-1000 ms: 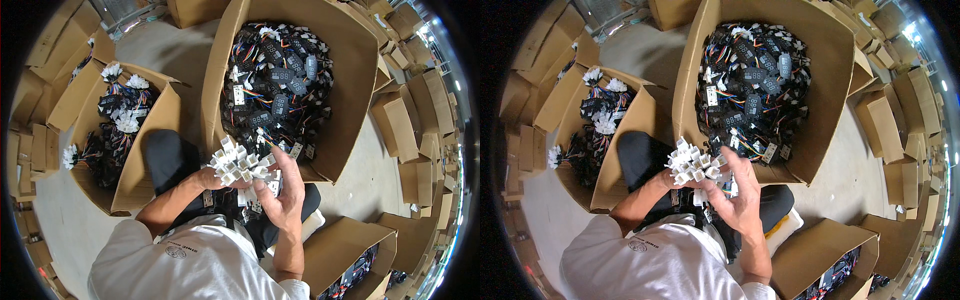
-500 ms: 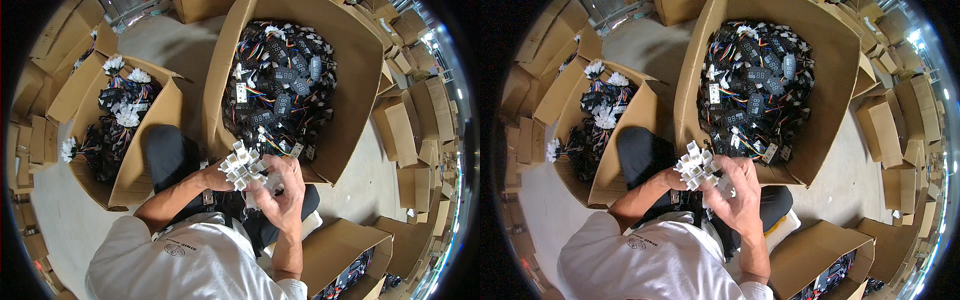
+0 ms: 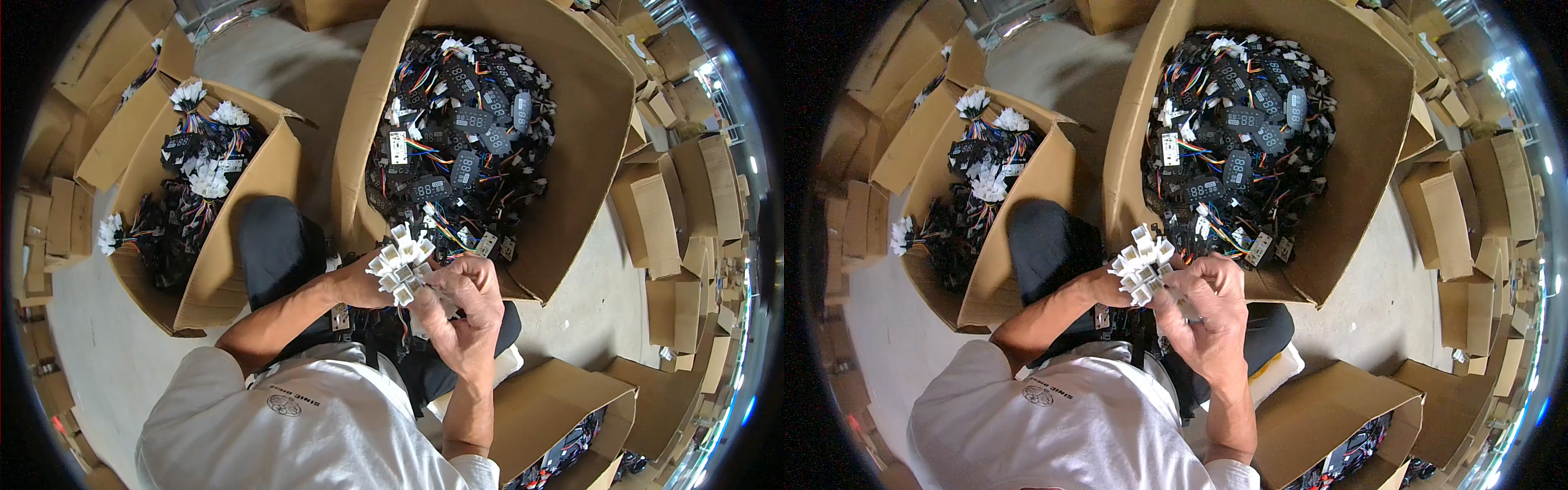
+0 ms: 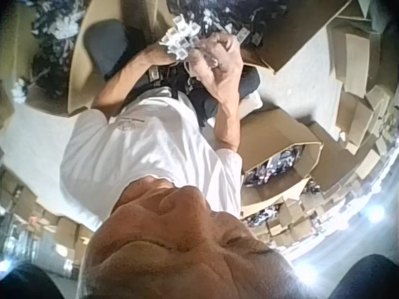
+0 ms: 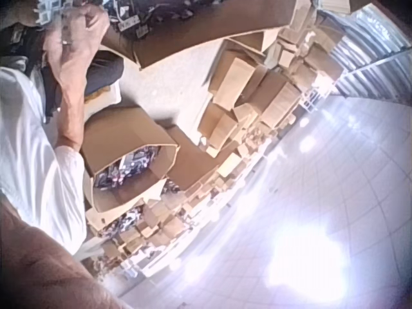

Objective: The person gathers electronic display wire harnesses from a cardboard box into bundles and secures each bundle with a rubber band by hand.

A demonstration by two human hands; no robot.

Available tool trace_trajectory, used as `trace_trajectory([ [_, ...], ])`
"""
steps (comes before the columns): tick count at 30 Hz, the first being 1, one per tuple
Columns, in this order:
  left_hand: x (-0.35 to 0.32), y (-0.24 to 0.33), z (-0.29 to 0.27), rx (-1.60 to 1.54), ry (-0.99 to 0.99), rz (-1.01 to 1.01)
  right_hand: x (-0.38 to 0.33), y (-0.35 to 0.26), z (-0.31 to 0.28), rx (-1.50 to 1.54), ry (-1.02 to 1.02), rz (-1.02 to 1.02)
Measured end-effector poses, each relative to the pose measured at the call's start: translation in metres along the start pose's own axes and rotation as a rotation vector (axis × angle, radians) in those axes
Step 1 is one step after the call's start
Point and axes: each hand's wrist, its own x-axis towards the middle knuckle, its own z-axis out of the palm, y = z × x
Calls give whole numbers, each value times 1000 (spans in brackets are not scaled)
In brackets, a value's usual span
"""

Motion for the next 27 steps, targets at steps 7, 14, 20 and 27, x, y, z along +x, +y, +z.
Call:
trace_trajectory([
  [7,3,4,2,-135,40,-55,-2,-11,0,-113,3,64],
  [14,4,9,3,-25,9,57,2,-8,-11,-121,-80,-76],
  [20,6,1,2,37,-35,23,6,-15,-8,-253,-175,-61],
  [27,10,13,3,306,-34,98,0,-18,-2,-283,-69,-63],
])
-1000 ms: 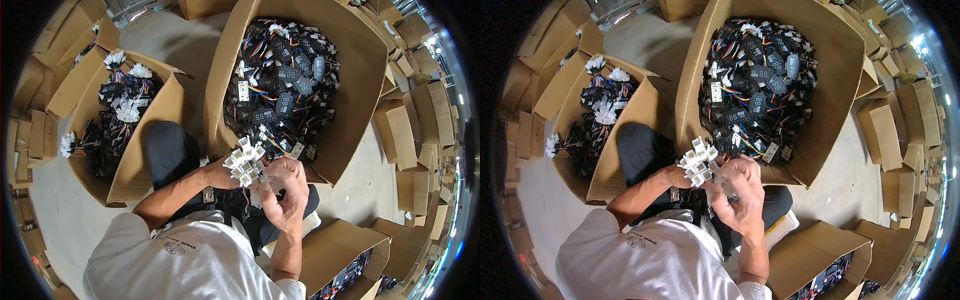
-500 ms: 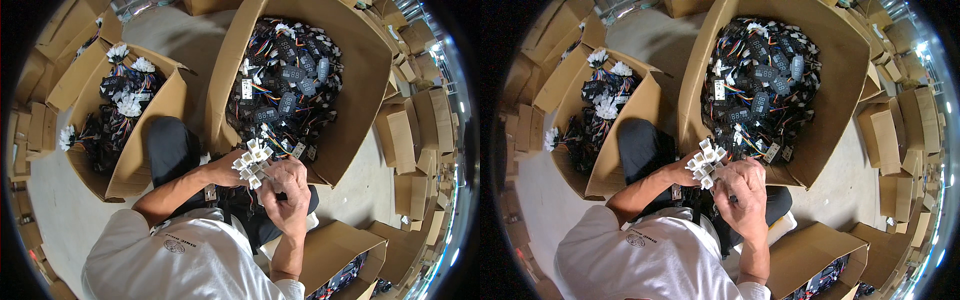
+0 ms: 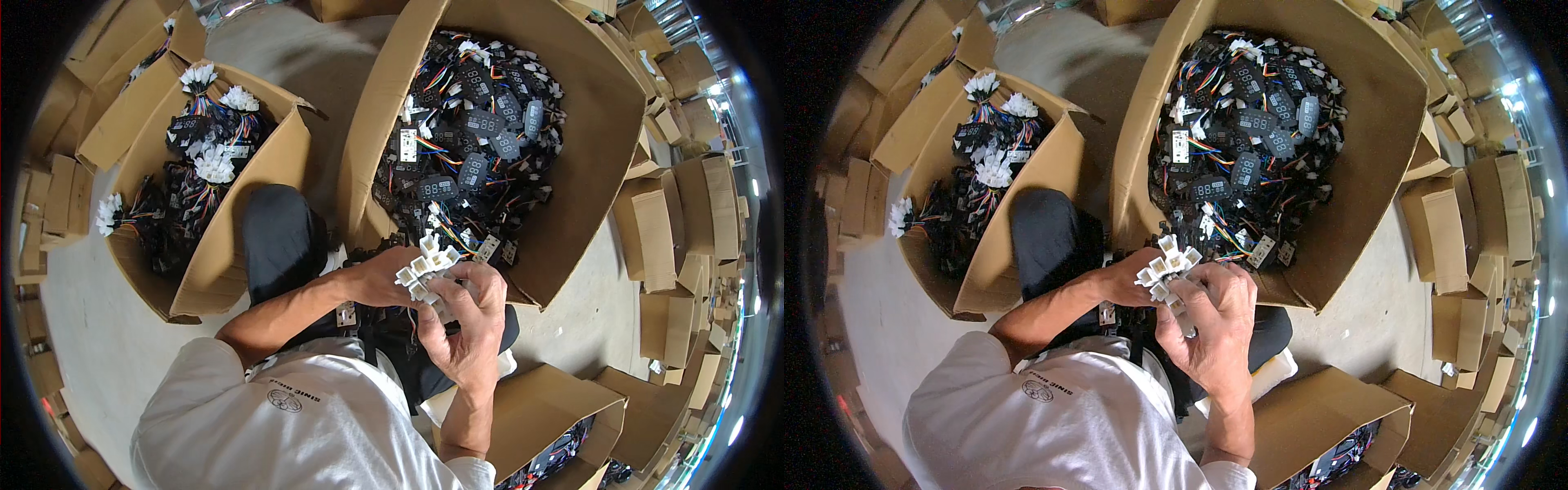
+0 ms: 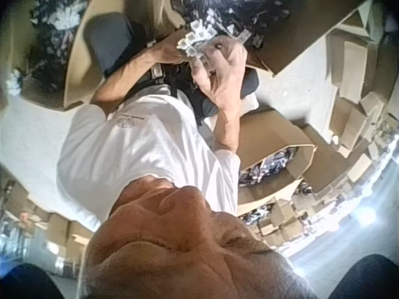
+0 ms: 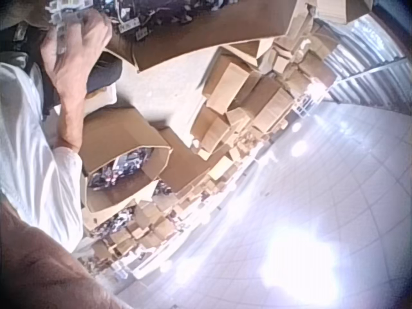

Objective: The person gathers electronic display wire harnesses from a cardboard box into bundles and secures each bundle with a rubber band by hand.

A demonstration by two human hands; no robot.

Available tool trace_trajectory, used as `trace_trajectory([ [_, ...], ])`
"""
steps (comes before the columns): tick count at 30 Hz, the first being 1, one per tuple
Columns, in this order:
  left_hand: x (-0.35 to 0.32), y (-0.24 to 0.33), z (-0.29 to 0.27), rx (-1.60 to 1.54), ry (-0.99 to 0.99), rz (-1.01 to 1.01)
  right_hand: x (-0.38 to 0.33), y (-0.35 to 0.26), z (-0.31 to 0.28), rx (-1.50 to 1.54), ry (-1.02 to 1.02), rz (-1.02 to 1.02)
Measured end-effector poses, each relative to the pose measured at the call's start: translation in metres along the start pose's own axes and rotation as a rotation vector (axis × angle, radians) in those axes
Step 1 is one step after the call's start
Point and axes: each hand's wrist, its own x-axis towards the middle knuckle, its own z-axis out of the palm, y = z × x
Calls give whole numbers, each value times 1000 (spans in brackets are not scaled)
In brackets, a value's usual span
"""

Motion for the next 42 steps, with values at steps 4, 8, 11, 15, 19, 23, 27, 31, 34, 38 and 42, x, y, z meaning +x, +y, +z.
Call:
trace_trajectory([
  [4,1,2,9,-62,138,123,-3,-4,6,6,88,50],
  [8,-5,0,9,-4,-50,-84,-9,-8,12,-31,128,59],
  [11,-8,-6,12,203,12,76,-12,-9,9,-29,106,69],
  [15,0,0,18,323,-39,84,-15,-4,3,14,83,99],
  [19,1,21,14,148,191,200,-13,-9,11,68,149,168],
  [23,-3,21,-5,139,-26,136,-4,-12,9,177,107,138],
  [27,-3,4,9,169,142,71,-3,-7,7,296,570,242],
  [31,-25,83,-36,-434,716,170,-10,27,-20,127,733,392],
  [34,-47,121,-91,-533,836,461,-24,59,3,387,414,545],
  [38,-85,131,-153,-371,1159,517,-41,79,37,336,209,498],
  [42,-151,127,-227,140,1617,344,-52,86,31,294,156,583],
])
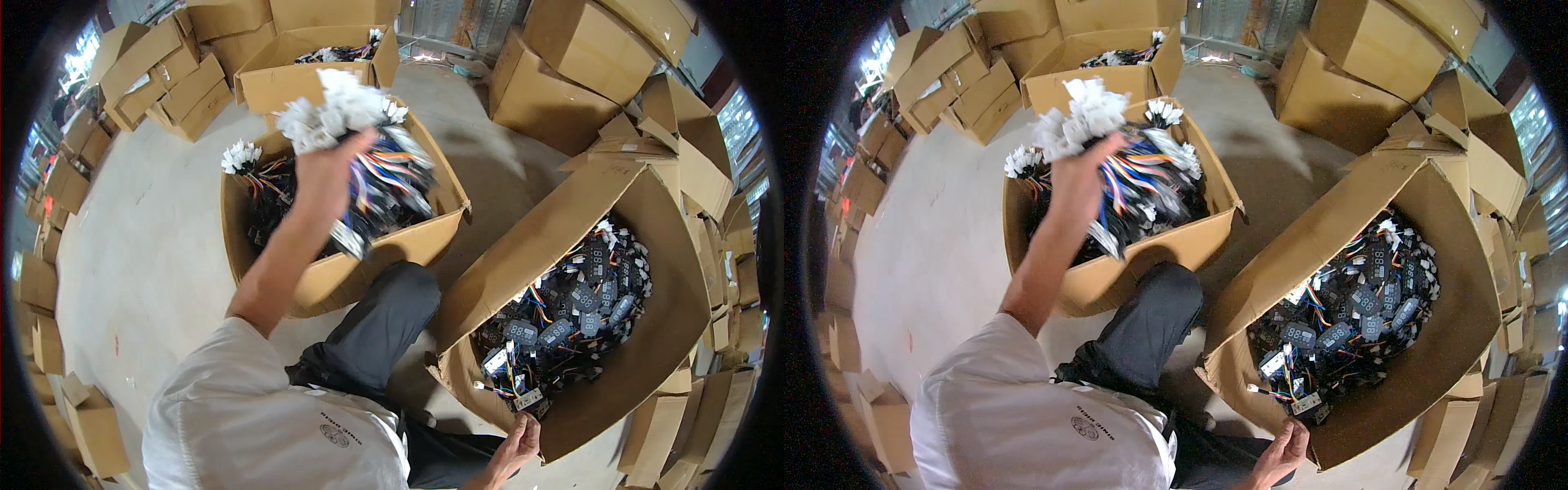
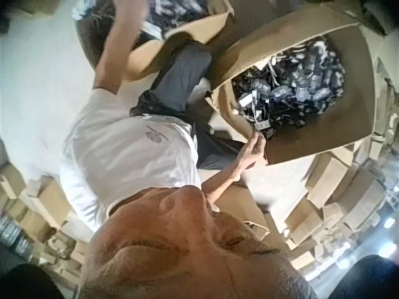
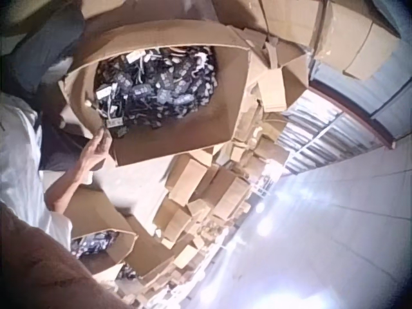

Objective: The person gathers electronic display wire harnesses from a cardboard box into bundles and secures each bundle with a rubber band by hand.

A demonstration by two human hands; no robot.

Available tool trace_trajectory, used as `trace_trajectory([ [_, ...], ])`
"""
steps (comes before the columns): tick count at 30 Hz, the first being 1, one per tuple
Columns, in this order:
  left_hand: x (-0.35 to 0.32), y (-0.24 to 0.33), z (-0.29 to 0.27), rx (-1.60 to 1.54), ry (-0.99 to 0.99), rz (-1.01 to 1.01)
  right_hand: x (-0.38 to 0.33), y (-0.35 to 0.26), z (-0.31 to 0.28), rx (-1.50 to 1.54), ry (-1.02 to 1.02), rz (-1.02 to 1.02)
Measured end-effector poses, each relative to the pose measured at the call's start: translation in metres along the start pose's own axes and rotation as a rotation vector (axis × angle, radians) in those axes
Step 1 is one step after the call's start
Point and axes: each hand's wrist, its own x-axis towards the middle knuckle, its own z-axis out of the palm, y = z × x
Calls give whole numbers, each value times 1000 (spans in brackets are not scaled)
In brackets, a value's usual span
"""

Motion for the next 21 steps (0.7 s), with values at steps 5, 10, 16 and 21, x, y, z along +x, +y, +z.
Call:
trace_trajectory([
  [5,121,-47,-101,-101,216,-157,-1,-23,-4,-158,-46,87],
  [10,163,-81,-168,468,277,-276,6,45,10,3,-260,44],
  [16,76,-47,-34,382,-60,-49,1,23,23,51,-272,120],
  [21,-25,36,68,98,-622,379,14,53,40,-204,-283,-42],
])
